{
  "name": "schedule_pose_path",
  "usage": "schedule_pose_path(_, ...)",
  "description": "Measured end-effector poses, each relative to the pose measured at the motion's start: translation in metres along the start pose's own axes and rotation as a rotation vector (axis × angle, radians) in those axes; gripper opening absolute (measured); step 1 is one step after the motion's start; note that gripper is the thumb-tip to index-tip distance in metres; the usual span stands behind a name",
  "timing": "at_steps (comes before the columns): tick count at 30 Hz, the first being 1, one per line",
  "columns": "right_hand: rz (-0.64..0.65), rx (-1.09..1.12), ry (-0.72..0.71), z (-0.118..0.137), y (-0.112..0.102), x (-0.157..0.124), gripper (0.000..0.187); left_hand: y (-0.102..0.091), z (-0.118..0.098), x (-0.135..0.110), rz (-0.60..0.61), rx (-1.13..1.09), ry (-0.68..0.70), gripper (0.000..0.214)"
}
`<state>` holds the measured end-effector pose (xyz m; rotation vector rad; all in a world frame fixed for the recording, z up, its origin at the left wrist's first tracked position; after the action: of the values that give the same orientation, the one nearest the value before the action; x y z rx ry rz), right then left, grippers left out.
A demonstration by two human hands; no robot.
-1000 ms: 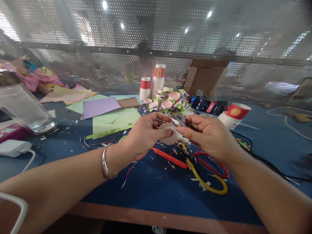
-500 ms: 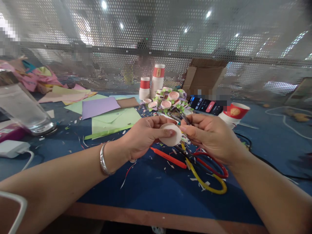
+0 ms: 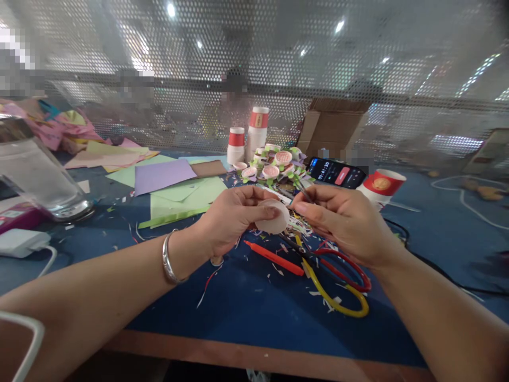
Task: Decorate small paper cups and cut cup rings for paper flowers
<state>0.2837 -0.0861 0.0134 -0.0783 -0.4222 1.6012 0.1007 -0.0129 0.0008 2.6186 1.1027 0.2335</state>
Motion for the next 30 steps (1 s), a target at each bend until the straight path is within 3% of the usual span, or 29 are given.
schedule_pose_path(17, -0.020, -0.299, -0.065, 0.0003, 0.0006, 0.0005, 0.016, 0.0032, 0.0011, -0.0032, 0.041, 0.125, 0.056, 0.020)
schedule_pose_path(30, -0.137, -0.134, -0.125, 0.0063, 0.0091, -0.0019, 0.006, 0.0066, -0.0041, -0.0049, 0.147, -0.051, -0.026, 0.022)
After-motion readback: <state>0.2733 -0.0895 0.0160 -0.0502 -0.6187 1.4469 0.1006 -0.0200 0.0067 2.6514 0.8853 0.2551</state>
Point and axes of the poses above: each hand's wrist, its own x-axis towards the middle knuckle, its own y-axis out of the palm, z = x × y, the point moved 1 cm from there along x, towards the middle knuckle, and after that the axes turned 6 degrees about z, right-handed, at the moved point
